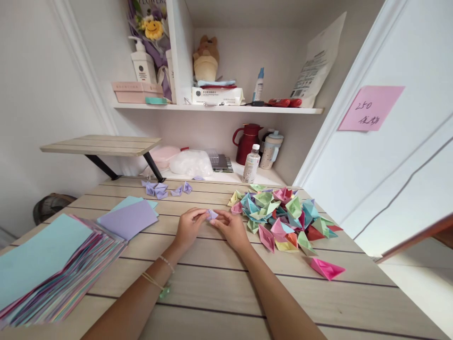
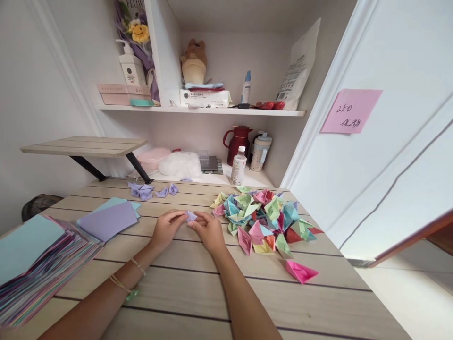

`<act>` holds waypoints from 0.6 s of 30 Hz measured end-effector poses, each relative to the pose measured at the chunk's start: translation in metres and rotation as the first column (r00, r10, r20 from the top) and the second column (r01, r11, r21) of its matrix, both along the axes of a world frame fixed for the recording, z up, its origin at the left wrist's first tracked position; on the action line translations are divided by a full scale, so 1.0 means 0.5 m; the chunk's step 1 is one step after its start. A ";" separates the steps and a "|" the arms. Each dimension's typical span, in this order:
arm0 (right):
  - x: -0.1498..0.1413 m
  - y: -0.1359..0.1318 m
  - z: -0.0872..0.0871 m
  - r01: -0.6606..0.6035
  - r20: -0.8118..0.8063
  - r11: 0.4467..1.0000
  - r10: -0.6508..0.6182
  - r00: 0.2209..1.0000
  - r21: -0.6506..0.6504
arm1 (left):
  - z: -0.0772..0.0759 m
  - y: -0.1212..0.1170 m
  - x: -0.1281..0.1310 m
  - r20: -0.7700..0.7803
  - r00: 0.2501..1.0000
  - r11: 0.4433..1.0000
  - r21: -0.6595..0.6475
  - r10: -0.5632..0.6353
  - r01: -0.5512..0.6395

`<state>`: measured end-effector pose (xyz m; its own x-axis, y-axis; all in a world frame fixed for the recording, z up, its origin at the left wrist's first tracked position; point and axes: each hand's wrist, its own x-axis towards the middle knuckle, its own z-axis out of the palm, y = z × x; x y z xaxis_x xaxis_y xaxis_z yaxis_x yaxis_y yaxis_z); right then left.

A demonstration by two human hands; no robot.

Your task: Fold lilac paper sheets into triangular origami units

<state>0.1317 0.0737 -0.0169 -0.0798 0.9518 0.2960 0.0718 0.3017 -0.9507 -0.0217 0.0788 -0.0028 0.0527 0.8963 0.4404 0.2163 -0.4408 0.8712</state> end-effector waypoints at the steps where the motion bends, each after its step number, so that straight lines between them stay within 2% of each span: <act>1: 0.001 -0.001 0.002 0.047 0.011 0.998 -0.047 0.999 0.033 | 0.003 -0.002 -0.002 -0.071 0.997 0.998 0.065 0.003 0.002; 3: 0.003 -0.001 0.004 0.130 0.029 0.985 -0.134 0.991 0.112 | 0.006 -0.006 -0.005 -0.187 0.982 0.987 0.158 0.000 0.030; 5: 0.005 -0.002 0.005 0.155 0.064 0.967 -0.171 0.983 0.202 | 0.005 -0.007 -0.006 -0.256 0.967 0.976 0.211 -0.001 0.057; 12: 0.007 -0.007 0.007 0.136 0.238 0.892 -0.258 0.936 0.431 | -0.001 -0.005 -0.007 -0.349 0.937 0.958 0.264 -0.013 0.111; 18: 0.012 -0.009 0.008 0.064 0.375 0.867 -0.279 0.884 0.494 | 0.009 -0.011 -0.009 -0.443 0.897 0.944 0.297 0.002 0.145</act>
<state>0.1378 0.0692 -0.0130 -0.1470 0.7250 0.6729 0.5228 0.6344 -0.5694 -0.0260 0.0734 0.0016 0.3611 0.7007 0.6153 0.4947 -0.7033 0.5105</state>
